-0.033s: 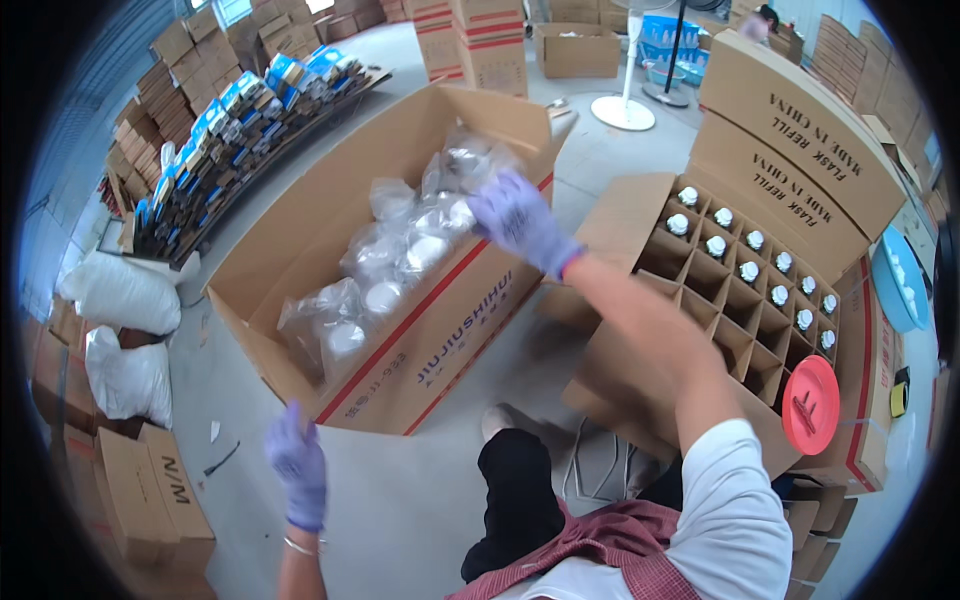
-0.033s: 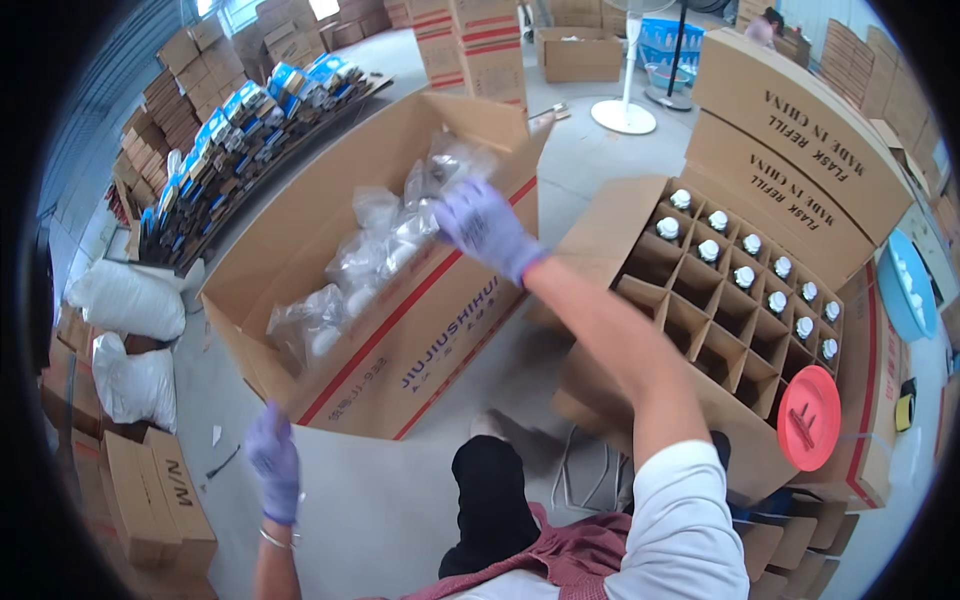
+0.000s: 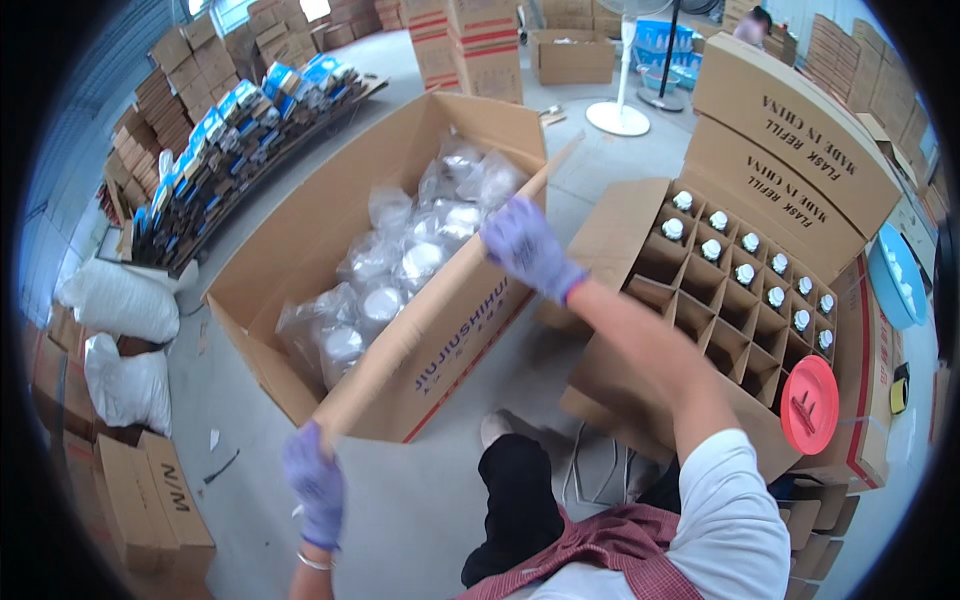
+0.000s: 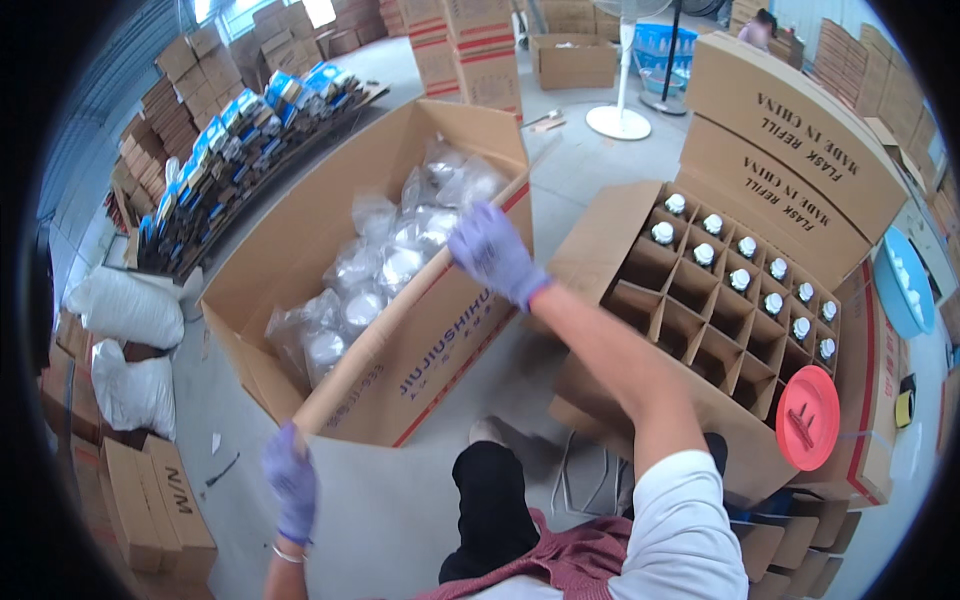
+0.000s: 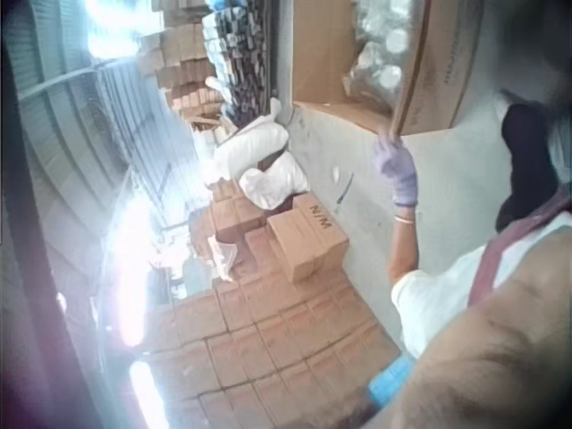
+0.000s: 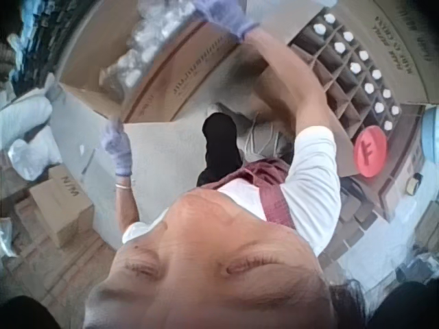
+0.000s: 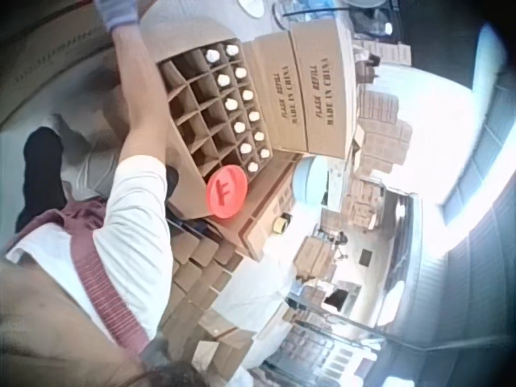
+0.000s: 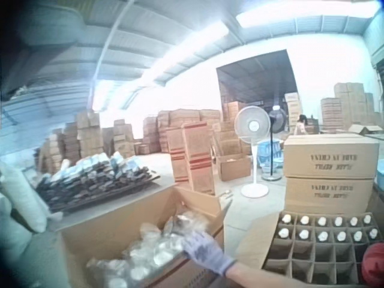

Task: The person assembles white thermos flasks by inserting inner liners and screwing on lids. They handle multiple flasks one at a time, placing them into a cardboard box with dividers.

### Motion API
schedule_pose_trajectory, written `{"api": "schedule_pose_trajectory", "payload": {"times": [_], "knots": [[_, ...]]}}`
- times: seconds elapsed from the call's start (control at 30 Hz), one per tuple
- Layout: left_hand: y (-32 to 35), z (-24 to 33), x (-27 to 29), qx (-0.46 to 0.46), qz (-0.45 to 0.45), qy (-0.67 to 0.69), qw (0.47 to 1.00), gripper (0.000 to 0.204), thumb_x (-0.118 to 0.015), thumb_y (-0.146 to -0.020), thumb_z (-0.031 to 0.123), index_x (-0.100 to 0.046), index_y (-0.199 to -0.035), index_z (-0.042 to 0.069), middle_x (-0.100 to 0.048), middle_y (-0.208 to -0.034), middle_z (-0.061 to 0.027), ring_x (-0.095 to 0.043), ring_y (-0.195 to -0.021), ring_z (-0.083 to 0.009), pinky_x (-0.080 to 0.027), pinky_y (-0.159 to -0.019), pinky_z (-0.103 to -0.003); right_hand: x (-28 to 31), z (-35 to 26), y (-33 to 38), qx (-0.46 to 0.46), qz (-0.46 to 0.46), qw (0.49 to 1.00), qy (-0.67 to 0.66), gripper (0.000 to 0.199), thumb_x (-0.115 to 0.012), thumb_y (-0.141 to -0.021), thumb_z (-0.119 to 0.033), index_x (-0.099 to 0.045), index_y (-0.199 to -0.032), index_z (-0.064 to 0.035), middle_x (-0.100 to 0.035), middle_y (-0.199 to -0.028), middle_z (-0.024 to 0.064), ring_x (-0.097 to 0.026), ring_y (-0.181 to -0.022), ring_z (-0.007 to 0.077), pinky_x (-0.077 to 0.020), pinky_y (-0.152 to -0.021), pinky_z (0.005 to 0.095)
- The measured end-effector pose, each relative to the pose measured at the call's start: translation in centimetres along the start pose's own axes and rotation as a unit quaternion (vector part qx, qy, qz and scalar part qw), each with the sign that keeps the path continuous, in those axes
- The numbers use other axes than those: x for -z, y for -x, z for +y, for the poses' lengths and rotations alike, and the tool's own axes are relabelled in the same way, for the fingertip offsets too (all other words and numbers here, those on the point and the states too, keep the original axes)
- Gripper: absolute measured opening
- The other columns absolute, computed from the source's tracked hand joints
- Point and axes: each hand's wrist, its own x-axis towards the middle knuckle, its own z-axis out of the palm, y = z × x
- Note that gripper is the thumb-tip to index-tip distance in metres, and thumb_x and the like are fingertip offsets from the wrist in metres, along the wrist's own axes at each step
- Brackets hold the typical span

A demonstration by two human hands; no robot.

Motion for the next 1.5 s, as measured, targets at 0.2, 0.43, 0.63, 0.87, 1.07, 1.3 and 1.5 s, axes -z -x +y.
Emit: {"api": "schedule_pose_trajectory", "payload": {"times": [0.2,0.43,0.63,0.87,1.07,1.3,1.5], "knots": [[-1.2,1.7,-3.2,-0.043,-0.198,0.090,0.975,0.066,-0.074,-0.079,0.036,-0.053,-0.131,0.002,-0.053,-0.131,-0.0200,-0.048,-0.123,-0.0408,-0.039,-0.105,-0.050,-5.9,-5.7,12.4,-0.097,-0.104,0.988,-0.056,0.072,-0.062,-0.077,-0.015,-0.040,-0.143,-0.0008,-0.041,-0.147,0.0188,-0.038,-0.138,0.0341,-0.0285,-0.115,0.0489],[-17.5,0.5,-10.1,0.140,-0.425,0.264,0.854,0.048,-0.077,-0.079,0.030,-0.068,-0.114,-0.002,-0.071,-0.102,-0.0209,-0.068,-0.090,-0.0365,-0.054,-0.083,-0.041,-11.2,-8.0,7.6,-0.181,-0.316,0.924,-0.118,0.083,-0.057,-0.079,-0.022,-0.026,-0.153,0.0001,-0.024,-0.160,0.0197,-0.030,-0.145,0.0341,-0.0211,-0.116,0.0534],[-9.8,4.0,-14.9,0.043,-0.315,0.163,0.934,0.040,-0.073,-0.083,0.038,-0.071,-0.096,0.000,-0.069,-0.089,-0.0232,-0.067,-0.083,-0.0397,-0.052,-0.074,-0.047,-12.2,-8.8,9.2,-0.525,-0.317,0.546,-0.572,0.112,-0.069,-0.078,-0.056,-0.009,-0.158,-0.0058,-0.006,-0.165,0.0171,-0.021,-0.148,0.0380,-0.0178,-0.118,0.0583],[3.9,16.8,-11.7,0.005,-0.267,0.121,0.956,0.035,-0.067,-0.087,0.034,-0.062,-0.105,0.004,-0.065,-0.090,-0.0200,-0.064,-0.083,-0.0387,-0.050,-0.073,-0.048,-4.4,-12.2,14.1,-0.778,-0.062,0.160,-0.604,0.107,-0.077,-0.077,-0.050,-0.010,-0.152,-0.0140,-0.040,-0.144,0.0182,-0.047,-0.125,0.0422,-0.0366,-0.093,0.0760],[9.5,23.0,-6.7,0.047,-0.128,0.231,0.963,0.054,-0.061,-0.091,0.029,-0.050,-0.136,0.002,-0.053,-0.132,-0.0242,-0.046,-0.127,-0.0407,-0.033,-0.108,-0.053,-5.2,-13.2,23.1,-0.694,0.027,0.332,-0.638,0.032,-0.061,-0.083,-0.019,-0.062,-0.110,-0.0003,-0.066,-0.094,0.0133,-0.066,-0.082,0.0282,-0.0563,-0.074,0.0446],[14.4,11.0,4.0,0.304,0.116,0.098,0.941,0.060,-0.052,-0.101,0.020,-0.028,-0.151,-0.003,-0.028,-0.156,-0.0233,-0.027,-0.144,-0.0383,-0.020,-0.119,-0.049,-3.8,-12.8,25.0,-0.649,0.010,0.253,-0.717,0.027,-0.062,-0.081,-0.024,-0.059,-0.101,-0.0057,-0.065,-0.095,0.0111,-0.066,-0.090,0.0272,-0.0562,-0.086,0.0421],[7.5,5.1,-5.8,0.435,0.021,0.648,0.624,0.058,-0.061,-0.095,0.011,-0.036,-0.147,0.000,-0.051,-0.136,-0.0145,-0.053,-0.122,-0.0253,-0.045,-0.104,-0.039,-5.1,-12.2,26.7,-0.620,0.013,0.236,-0.748,0.030,-0.063,-0.081,-0.021,-0.058,-0.106,-0.0049,-0.065,-0.098,0.0117,-0.066,-0.094,0.0277,-0.0552,-0.089,0.0442]]}}
